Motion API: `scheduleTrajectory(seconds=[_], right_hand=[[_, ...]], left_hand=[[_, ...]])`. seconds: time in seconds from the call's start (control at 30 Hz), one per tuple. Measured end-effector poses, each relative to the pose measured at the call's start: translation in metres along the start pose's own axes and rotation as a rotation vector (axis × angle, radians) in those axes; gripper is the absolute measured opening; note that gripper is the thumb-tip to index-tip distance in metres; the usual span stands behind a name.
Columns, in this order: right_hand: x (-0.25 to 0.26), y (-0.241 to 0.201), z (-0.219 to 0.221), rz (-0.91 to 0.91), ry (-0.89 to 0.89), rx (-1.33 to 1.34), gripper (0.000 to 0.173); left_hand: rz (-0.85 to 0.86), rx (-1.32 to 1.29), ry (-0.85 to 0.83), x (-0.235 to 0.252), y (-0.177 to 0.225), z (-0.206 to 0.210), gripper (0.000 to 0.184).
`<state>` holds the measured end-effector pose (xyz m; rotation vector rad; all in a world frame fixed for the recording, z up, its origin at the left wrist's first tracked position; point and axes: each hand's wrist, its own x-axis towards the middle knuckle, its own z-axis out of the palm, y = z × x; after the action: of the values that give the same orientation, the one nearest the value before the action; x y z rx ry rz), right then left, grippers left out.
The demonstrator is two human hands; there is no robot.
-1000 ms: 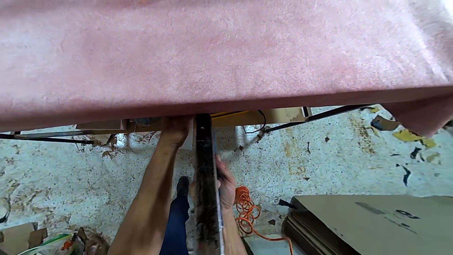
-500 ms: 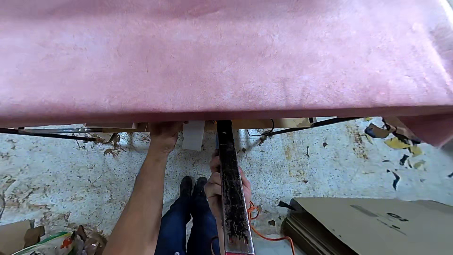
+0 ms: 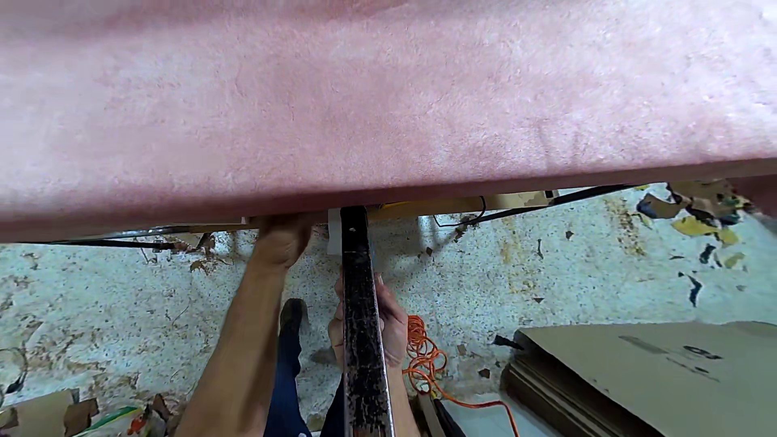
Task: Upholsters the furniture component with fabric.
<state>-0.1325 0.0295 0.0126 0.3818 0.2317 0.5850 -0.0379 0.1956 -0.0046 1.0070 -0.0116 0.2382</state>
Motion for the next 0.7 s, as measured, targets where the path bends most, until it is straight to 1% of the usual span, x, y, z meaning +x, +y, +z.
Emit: scheduleTrajectory(seconds=[0.1,0.17,0.23,0.37,0.43,0.57,0.7], right_hand=[[0.002,0.012,-0.011,-0.013,-0.009,-0.011,0.033],[0.005,0.021,-0.017,-0.039,-0.013,-0.031,0.034],[0.010,0.031,-0.021,-0.059,-0.008,-0.044,0.034],[0.018,0.049,-0.024,-0.048,-0.005,-0.024,0.031],[0.019,0.059,-0.027,-0.045,-0.003,-0.014,0.033],[0.029,0.071,-0.029,-0.042,-0.013,-0.007,0.030],[0.037,0.085,-0.032,0.025,-0.047,0.016,0.027]], left_hand=[[0.022,-0.081,0.019,-0.014,0.033,-0.043,0.027],[0.095,-0.052,0.086,-0.009,0.035,-0.062,0.026],[0.159,-0.011,0.091,-0.002,0.036,-0.072,0.027],[0.164,0.003,0.066,-0.002,0.035,-0.075,0.032],[0.160,0.015,0.057,-0.003,0.038,-0.075,0.032],[0.115,-0.003,0.070,0.000,0.040,-0.074,0.037],[0.075,-0.007,0.093,-0.001,0.040,-0.073,0.035]])
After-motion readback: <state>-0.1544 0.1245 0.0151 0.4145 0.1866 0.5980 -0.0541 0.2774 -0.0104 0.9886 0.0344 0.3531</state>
